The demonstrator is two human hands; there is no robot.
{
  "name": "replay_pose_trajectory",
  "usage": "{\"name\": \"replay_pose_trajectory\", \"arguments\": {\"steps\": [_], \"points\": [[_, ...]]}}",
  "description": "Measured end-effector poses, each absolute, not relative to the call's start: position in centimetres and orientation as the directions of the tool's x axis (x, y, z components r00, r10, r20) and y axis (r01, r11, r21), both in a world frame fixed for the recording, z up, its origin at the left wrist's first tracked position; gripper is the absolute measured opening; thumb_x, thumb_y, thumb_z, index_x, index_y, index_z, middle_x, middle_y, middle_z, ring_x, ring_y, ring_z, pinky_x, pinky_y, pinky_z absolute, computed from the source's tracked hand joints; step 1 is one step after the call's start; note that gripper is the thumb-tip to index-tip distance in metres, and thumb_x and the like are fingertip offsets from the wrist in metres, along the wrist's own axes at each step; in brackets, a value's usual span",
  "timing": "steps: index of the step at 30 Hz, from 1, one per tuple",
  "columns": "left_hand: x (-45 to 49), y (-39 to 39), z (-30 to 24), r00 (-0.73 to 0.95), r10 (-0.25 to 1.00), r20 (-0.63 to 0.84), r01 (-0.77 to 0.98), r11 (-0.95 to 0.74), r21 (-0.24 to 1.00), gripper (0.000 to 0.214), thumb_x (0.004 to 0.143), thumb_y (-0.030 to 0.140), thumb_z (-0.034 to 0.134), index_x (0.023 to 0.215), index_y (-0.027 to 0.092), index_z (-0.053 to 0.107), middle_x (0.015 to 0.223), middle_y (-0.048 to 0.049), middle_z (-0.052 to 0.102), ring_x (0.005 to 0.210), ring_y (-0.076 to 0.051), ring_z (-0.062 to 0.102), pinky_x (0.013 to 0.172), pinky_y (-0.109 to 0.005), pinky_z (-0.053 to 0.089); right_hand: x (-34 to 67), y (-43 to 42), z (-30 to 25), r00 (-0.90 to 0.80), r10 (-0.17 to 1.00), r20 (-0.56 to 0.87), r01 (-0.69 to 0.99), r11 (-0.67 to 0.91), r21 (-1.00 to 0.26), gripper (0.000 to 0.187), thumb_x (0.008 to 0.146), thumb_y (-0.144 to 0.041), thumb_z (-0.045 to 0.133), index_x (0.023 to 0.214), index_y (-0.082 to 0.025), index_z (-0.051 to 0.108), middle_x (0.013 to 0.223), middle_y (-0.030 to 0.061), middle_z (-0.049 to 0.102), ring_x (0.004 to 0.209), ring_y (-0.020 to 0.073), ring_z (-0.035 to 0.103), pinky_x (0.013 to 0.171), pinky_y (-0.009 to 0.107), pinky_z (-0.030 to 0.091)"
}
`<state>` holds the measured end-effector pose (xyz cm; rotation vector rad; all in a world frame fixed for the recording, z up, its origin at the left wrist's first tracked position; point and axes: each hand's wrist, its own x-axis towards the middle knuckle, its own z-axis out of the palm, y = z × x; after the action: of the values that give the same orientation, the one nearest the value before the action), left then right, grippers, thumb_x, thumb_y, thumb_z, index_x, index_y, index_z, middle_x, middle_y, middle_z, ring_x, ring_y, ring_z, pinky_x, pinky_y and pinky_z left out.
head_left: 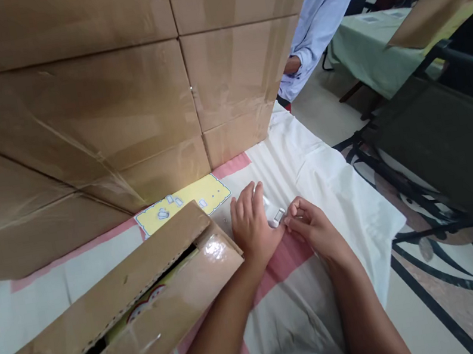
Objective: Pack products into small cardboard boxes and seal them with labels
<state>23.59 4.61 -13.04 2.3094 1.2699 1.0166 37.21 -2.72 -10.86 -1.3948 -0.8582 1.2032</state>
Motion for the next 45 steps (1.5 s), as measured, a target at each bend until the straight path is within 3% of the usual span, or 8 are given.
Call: {"name": "replay_pose_trajectory", "arguments": {"steps": [7, 11, 19, 25, 28, 32, 39, 45], "points": [[21.4, 5.1, -12.3, 0.574, 0.741, 0.348, 0.5, -0.654, 0.568, 0.075, 0.088, 0.043, 0.062, 0.155, 0.018, 0.039, 0.162, -0.017, 0.04, 0.149, -0.034, 0.039, 0.125, -0.058, 0.025, 37.3, -3.2, -10.4, 0.276, 0.938, -0.212, 0.03, -0.229, -0.973, 0.03, 0.094, -0.038, 0.069, 0.086, -0.024, 0.043, 0.072, -0.0053, 0.046, 0.061, 0.0113, 0.039, 0.056, 0.024, 0.031], [21.2, 5.0, -12.6, 0.55, 0.758, 0.352, 0.514, -0.639, 0.572, 0.06, 0.102, 0.043, 0.045, 0.157, 0.02, 0.038, 0.162, -0.0154, 0.041, 0.15, -0.031, 0.038, 0.126, -0.055, 0.024, 36.9, -3.2, -10.1, 0.297, 0.93, -0.216, 0.123, -0.261, -0.957, 0.029, 0.095, -0.038, 0.065, 0.083, -0.023, 0.043, 0.071, -0.0047, 0.043, 0.062, 0.0122, 0.036, 0.056, 0.025, 0.03], [21.7, 4.7, -13.7, 0.503, 0.732, 0.46, 0.535, -0.681, 0.499, 0.061, 0.098, 0.038, 0.051, 0.156, 0.022, 0.04, 0.156, -0.0153, 0.048, 0.144, -0.033, 0.046, 0.121, -0.056, 0.034, 36.9, -2.8, -12.0, 0.27, 0.953, -0.14, 0.309, -0.224, -0.924, 0.028, 0.092, -0.032, 0.056, 0.073, -0.023, 0.037, 0.064, -0.0046, 0.041, 0.061, 0.0129, 0.037, 0.057, 0.027, 0.029], [21.8, 5.2, -14.2, 0.496, 0.707, 0.504, 0.529, -0.707, 0.469, 0.058, 0.099, 0.035, 0.051, 0.155, 0.025, 0.042, 0.154, -0.0146, 0.05, 0.141, -0.033, 0.049, 0.113, -0.055, 0.044, 37.6, -2.8, -11.5, 0.224, 0.964, -0.14, 0.182, -0.183, -0.966, 0.022, 0.089, -0.03, 0.054, 0.075, -0.023, 0.039, 0.069, -0.0045, 0.039, 0.065, 0.0136, 0.037, 0.061, 0.027, 0.031], [21.8, 5.2, -14.3, 0.499, 0.708, 0.5, 0.531, -0.705, 0.469, 0.056, 0.1, 0.033, 0.05, 0.154, 0.025, 0.044, 0.155, -0.0149, 0.049, 0.142, -0.032, 0.048, 0.114, -0.056, 0.043, 38.0, -2.9, -11.5, 0.314, 0.944, -0.1, 0.134, -0.148, -0.98, 0.02, 0.088, -0.031, 0.056, 0.078, -0.023, 0.041, 0.068, -0.0058, 0.036, 0.062, 0.0131, 0.034, 0.059, 0.026, 0.03], [21.9, 5.2, -14.3, 0.497, 0.718, 0.487, 0.525, -0.696, 0.49, 0.052, 0.1, 0.033, 0.049, 0.151, 0.024, 0.047, 0.154, -0.0158, 0.05, 0.141, -0.032, 0.049, 0.114, -0.058, 0.043, 38.1, -2.6, -12.3, 0.457, 0.889, -0.008, 0.161, -0.091, -0.983, 0.022, 0.091, -0.039, 0.059, 0.084, -0.023, 0.046, 0.07, -0.0045, 0.044, 0.063, 0.0146, 0.043, 0.061, 0.027, 0.035], [21.8, 5.3, -13.8, 0.504, 0.718, 0.481, 0.476, -0.695, 0.539, 0.051, 0.1, 0.04, 0.05, 0.148, 0.021, 0.051, 0.152, -0.0172, 0.05, 0.141, -0.033, 0.049, 0.114, -0.059, 0.042, 38.2, -2.4, -11.7, 0.477, 0.879, 0.022, 0.23, -0.101, -0.968, 0.028, 0.095, -0.048, 0.051, 0.101, -0.022, 0.059, 0.075, 0.0021, 0.064, 0.07, 0.0205, 0.06, 0.068, 0.031, 0.045], [21.8, 5.3, -13.6, 0.492, 0.724, 0.483, 0.461, -0.687, 0.561, 0.05, 0.1, 0.04, 0.051, 0.146, 0.021, 0.054, 0.15, -0.0173, 0.051, 0.139, -0.033, 0.05, 0.114, -0.059, 0.041, 38.6, -2.1, -13.2, 0.509, 0.86, 0.039, 0.311, -0.142, -0.94, 0.033, 0.086, -0.039, 0.056, 0.113, -0.021, 0.062, 0.106, 0.01, 0.077, 0.069, 0.0207, 0.066, 0.068, 0.035, 0.051]]}}
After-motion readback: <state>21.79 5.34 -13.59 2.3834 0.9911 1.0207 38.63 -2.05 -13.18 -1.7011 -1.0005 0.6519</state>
